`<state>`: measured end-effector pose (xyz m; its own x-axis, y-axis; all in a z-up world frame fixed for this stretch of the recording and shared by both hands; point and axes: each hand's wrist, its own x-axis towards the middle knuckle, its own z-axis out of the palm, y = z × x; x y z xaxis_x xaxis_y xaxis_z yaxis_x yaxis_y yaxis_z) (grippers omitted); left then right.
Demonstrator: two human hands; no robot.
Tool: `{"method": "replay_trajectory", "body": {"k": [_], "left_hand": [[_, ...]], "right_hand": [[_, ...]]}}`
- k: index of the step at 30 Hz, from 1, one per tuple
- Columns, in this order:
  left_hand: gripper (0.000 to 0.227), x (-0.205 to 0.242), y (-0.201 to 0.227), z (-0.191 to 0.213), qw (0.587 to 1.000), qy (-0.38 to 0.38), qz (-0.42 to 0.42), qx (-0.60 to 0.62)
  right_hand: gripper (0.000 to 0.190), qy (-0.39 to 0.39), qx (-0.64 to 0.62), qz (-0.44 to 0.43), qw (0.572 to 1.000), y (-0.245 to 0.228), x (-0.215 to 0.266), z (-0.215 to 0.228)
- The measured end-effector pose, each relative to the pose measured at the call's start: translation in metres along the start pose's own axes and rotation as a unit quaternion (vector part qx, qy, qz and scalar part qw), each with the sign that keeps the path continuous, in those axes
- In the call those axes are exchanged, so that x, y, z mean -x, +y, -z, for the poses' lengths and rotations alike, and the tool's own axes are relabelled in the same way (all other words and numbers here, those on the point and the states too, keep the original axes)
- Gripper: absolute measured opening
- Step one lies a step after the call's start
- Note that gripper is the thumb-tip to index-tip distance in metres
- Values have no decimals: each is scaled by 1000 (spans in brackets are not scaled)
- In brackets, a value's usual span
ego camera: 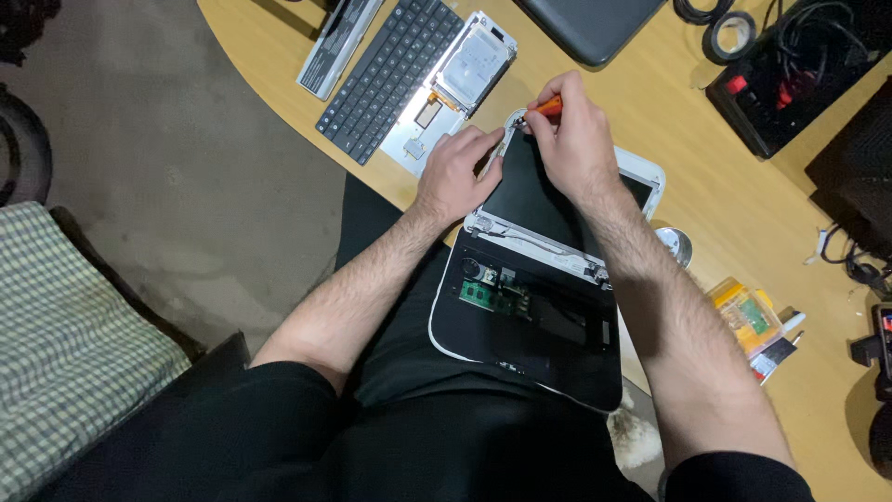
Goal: The person uses a screwdriver to remove screws from the bezel of a laptop screen. They then detach the bezel and set it aside, exposing the screen and internal components.
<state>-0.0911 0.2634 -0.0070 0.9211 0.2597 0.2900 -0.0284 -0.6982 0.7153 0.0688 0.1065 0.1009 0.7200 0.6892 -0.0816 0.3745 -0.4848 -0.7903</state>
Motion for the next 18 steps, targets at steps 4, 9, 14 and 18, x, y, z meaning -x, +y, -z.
{"method": "replay_trajectory", "body": {"k": [4,9,14,18], "left_hand": [[39,-1,0,-3,1000,15,4,-6],[37,-4,4,-2,999,15,24,-15],[37,-4,4,-4,999,5,21,-23],[37,-5,3,-4,1000,8,19,-23]], "right_hand": [[19,-13,13,0,1000,-3,-3,-1],[17,-19,54,-16,998,-7,-2,-3],[18,-12,58,-4,998,0,-2,-3],[20,-24,62,-13,998,-1,-4,-2]]}}
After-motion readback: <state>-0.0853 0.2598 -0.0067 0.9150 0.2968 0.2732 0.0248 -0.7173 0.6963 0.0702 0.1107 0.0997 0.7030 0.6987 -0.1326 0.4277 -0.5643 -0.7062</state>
